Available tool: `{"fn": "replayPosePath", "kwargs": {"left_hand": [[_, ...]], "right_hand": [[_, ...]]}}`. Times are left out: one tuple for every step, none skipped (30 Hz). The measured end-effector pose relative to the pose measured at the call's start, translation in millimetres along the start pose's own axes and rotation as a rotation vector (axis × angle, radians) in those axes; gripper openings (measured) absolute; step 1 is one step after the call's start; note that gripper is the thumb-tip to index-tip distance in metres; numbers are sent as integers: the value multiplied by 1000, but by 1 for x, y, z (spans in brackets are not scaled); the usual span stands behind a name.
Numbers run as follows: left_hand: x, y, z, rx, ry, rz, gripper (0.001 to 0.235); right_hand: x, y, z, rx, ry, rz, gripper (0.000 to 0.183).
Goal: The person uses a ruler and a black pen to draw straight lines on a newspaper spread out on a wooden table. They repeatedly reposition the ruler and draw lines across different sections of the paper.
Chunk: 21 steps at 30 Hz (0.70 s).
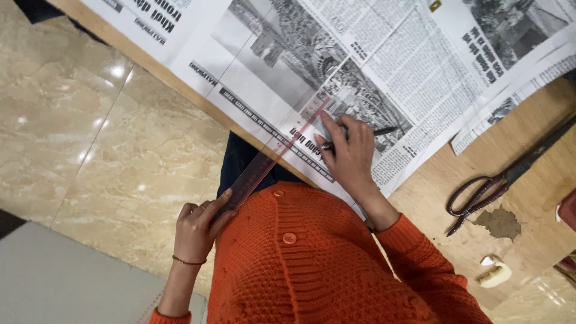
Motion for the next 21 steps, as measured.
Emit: {"fn": "replayPosePath", "kwargs": {"left_hand": [[2,-1,0,-21,19,7,47],[4,2,3,-1,28,11,47],[9,5,4,53,26,48,49],[13,9,5,105,23,86,51],[14,3,1,125,31,90,51],[15,1,-1,135,21,136,52],[14,-1,-3,146,11,182,54],[14,-3,-3,147,6,181,54],[14,-5,-3,148,1,205,55],[13,-5,-3,144,-5,228,56],[12,-6,-3,142,-12,227,56],[12,-7,-2,140,-4,226,56],[11,-7,-2,138,3,225,55],[11,-7,-1,133,-3,224,55],[12,-7,0,138,1,244,58],[14,-7,0,145,8,264,60],[15,-12,-3,142,5,262,60],[17,-17,-7,135,36,274,57],[19,-22,-11,129,66,286,55],[20,-40,-26,125,64,284,55],[21,-58,-39,74,113,291,50]], "right_hand": [[0,1,-2,-17,8,-5,41],[1,5,-3,-6,26,-13,41],[8,10,-6,20,61,57,45],[14,16,-9,49,94,128,50],[12,17,-14,61,110,121,50],[15,19,-15,70,86,147,51],[19,20,-15,77,62,172,54],[15,17,-14,78,58,168,54],[10,13,-9,42,84,149,54],[5,10,-4,4,106,131,55],[5,9,-4,2,100,128,55],[7,8,-4,-16,144,152,56],[9,8,-4,-35,189,177,58],[7,7,-3,-36,182,175,58],[8,7,-2,-46,206,195,70],[7,6,-2,-56,233,215,82],[8,7,-1,-59,229,214,82],[8,7,-2,-48,210,223,83],[9,7,-3,-38,191,233,83],[9,4,-2,-42,188,232,83],[4,0,0,-54,141,154,56]]}}
Point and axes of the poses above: each hand's wrist, its own y-axis away from the middle knuckle, its own x-axis out of the palm, z = x × y, the point moved 7 cm from there along -y, towards the middle knuckle, and after that the axes turned 6 degrees about -z, right-handed, at the moved point
